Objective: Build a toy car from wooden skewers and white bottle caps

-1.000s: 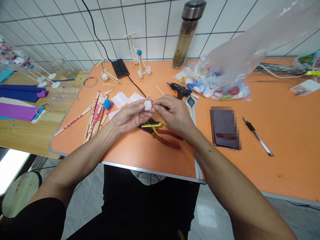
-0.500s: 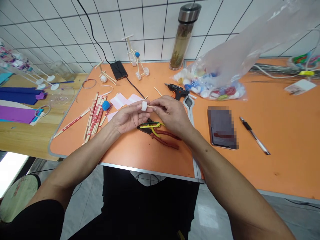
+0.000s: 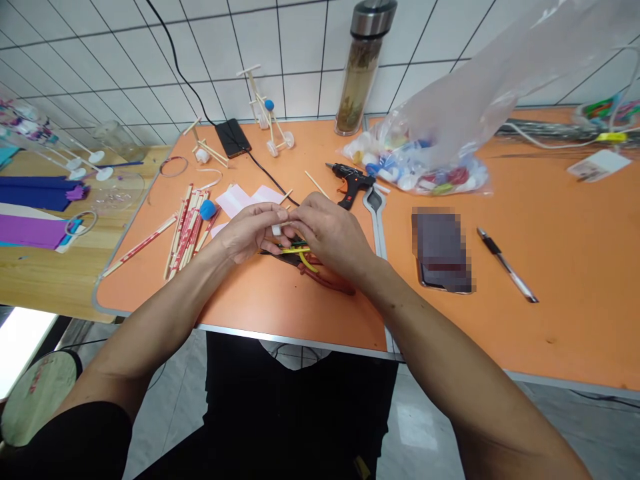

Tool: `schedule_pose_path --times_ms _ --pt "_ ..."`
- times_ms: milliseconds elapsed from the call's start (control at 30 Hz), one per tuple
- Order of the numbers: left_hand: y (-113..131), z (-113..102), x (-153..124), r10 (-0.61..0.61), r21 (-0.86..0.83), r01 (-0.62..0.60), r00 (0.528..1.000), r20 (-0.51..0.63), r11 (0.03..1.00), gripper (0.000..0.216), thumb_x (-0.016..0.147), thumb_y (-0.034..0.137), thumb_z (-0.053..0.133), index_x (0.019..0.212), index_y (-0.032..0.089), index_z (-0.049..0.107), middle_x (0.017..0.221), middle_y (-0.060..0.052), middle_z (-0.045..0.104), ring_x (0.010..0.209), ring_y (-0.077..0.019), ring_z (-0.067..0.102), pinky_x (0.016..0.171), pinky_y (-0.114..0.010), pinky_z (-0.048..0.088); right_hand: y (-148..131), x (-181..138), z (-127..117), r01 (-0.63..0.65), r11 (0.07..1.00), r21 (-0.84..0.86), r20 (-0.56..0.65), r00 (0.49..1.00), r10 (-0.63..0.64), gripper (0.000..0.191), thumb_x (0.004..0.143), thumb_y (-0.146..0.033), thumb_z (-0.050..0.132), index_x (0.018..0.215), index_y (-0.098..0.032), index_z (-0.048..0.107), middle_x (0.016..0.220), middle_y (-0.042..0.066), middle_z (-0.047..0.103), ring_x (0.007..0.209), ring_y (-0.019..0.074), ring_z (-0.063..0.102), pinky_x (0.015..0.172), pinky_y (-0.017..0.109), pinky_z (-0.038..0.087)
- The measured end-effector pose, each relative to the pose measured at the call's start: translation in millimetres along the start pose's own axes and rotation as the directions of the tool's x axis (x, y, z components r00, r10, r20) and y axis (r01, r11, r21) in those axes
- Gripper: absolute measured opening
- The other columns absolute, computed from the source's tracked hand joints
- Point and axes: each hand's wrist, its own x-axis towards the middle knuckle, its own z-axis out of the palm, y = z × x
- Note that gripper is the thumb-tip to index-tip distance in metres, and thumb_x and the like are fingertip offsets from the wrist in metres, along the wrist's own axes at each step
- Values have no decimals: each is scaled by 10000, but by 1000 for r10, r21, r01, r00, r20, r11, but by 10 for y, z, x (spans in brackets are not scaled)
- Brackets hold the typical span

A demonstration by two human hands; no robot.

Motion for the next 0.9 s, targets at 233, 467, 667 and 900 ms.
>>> schedule_pose_path --times_ms 233,467,667,900 --pt "-3 16 -15 -16 50 19 999 -51 999 134 776 241 805 820 159 709 750 -58 779 561 -139 742 475 -197 573 -58 37 5 16 1000 11 26 1000 -16 236 1105 -215 606 1062 -243 837 1058 110 771 1004 276 729 891 415 575" --pt "102 -2 11 26 48 -18 983 -180 999 47 713 164 723 714 147 679 672 -31 724 443 -94 620 370 -174 471 115 77 -612 -108 987 -115 103 987 120 214 1026 -236 689 1160 -275 851 1128 95 801 916 268 709 875 444 562" --pt "128 -32 31 51 62 -38 973 -227 997 65 688 174 729 693 152 667 659 -29 707 431 -92 600 349 -175 445 309 -63 -722 -133 954 -267 399 886 236 67 912 -243 784 955 -283 816 1029 39 811 818 223 668 679 367 390" --pt "146 -43 15 73 62 -60 972 -224 996 117 643 210 766 683 159 668 655 -31 704 442 -91 595 354 -171 422 338 -101 -566 -100 917 -386 419 867 271 115 883 -200 766 785 -256 785 909 60 728 668 184 530 622 355 255"
